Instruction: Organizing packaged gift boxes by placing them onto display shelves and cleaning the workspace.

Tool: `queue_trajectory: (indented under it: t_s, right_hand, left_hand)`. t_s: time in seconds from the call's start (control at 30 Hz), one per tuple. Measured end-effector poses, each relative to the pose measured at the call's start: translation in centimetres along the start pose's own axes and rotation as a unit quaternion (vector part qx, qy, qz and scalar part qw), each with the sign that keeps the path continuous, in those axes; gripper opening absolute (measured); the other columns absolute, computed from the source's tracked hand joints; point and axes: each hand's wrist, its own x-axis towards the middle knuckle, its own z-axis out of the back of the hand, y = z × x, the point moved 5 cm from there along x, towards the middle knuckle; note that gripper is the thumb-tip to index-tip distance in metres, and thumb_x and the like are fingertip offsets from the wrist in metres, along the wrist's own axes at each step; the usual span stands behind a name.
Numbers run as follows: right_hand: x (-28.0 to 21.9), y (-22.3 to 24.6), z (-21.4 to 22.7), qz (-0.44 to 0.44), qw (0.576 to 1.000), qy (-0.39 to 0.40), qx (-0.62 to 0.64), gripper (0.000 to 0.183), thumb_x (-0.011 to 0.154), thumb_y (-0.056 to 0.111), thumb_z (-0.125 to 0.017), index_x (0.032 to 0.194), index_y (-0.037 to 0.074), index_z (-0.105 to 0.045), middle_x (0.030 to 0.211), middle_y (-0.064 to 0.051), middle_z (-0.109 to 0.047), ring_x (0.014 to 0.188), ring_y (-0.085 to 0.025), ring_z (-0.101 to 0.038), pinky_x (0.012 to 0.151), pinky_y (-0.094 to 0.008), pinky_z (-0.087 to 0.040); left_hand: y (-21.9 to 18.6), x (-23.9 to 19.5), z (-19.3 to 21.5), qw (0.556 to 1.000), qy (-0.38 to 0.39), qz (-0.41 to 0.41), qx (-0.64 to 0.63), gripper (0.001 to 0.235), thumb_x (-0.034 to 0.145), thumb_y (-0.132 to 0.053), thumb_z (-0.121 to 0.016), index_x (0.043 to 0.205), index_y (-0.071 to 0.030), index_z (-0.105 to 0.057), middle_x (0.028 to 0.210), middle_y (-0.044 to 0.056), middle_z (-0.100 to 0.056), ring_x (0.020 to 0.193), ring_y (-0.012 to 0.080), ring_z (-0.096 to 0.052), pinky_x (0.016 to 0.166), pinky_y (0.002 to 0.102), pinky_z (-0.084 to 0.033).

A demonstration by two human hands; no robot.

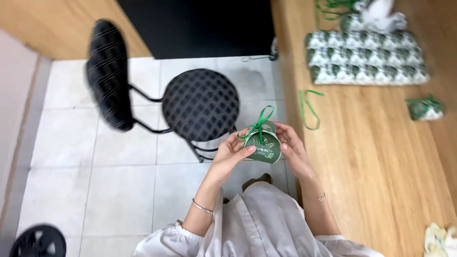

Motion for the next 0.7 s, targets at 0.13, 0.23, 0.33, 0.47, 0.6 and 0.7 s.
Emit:
queue_trajectory:
  t_s: [0.13,0.23,0.33,0.47,0.6,0.7]
  right_hand:
    - [1.3,-1.8,-12.3,-0.058,0.977,0.156,0.133,0.089,0.09,0.042,-0.075,0.159,0.004,-0.034,0.147,-0.011,-0.05,0.139,-0.021,-0.048,0.114,-0.037,-0.042]
    - [1.4,-6.1,-18.9,-0.124,0.959,0.216,0.136,0.084,0.088,0.028,-0.079,0.155,0.0,-0.036,0.15,-0.012,-0.049,0.138,-0.022,-0.05,0.114,-0.038,-0.042]
    - [2.0,-10.1,-25.0,-0.183,0.938,0.269,0.121,0.083,0.084,0.02,-0.08,0.152,-0.003,-0.039,0.147,-0.013,-0.052,0.133,-0.022,-0.053,0.11,-0.037,-0.044]
    - [2.2,-11.2,-34.6,-0.218,0.898,0.372,0.09,0.081,0.082,0.017,-0.08,0.149,-0.007,-0.041,0.143,-0.015,-0.058,0.127,-0.021,-0.058,0.105,-0.035,-0.047]
    - [2.5,-12.0,-43.7,-0.267,0.845,0.46,0.062,0.079,0.082,0.019,-0.079,0.147,-0.007,-0.044,0.14,-0.015,-0.06,0.125,-0.021,-0.06,0.103,-0.033,-0.049]
    - [3.5,-14.2,-49.9,-0.283,0.802,0.523,0.056,0.077,0.085,0.022,-0.078,0.148,-0.006,-0.044,0.14,-0.014,-0.06,0.125,-0.019,-0.059,0.102,-0.031,-0.05]
  left_hand:
    - [-2.3,-8.2,7.9,0.989,-0.084,-0.095,-0.076,0.07,0.085,-0.01,-0.081,0.146,0.001,-0.047,0.134,0.006,-0.064,0.121,0.012,-0.063,0.096,0.028,-0.055]
    - [-3.3,-15.3,13.0,0.972,-0.167,-0.136,-0.09,0.071,0.083,-0.009,-0.082,0.145,0.002,-0.05,0.138,0.01,-0.062,0.124,0.0165,-0.062,0.1,0.032,-0.055]
    - [-4.3,-21.9,17.3,0.949,-0.237,-0.175,-0.109,0.072,0.081,-0.008,-0.083,0.145,0.003,-0.05,0.137,0.012,-0.063,0.123,0.0174,-0.063,0.1,0.033,-0.056]
    - [-4.4,-29.4,21.0,0.904,-0.337,-0.211,-0.157,0.074,0.08,-0.009,-0.082,0.146,0.001,-0.05,0.136,0.011,-0.063,0.122,0.0175,-0.063,0.098,0.033,-0.055]
    - [-3.5,-34.2,24.9,0.847,-0.422,-0.256,-0.199,0.073,0.081,-0.011,-0.083,0.146,-0.002,-0.052,0.131,0.011,-0.065,0.117,0.018,-0.065,0.097,0.033,-0.056]
    - [-4.1,-37.3,27.7,0.802,-0.49,-0.262,-0.222,0.07,0.081,-0.015,-0.082,0.145,-0.006,-0.054,0.13,0.009,-0.066,0.114,0.0154,-0.065,0.092,0.031,-0.054]
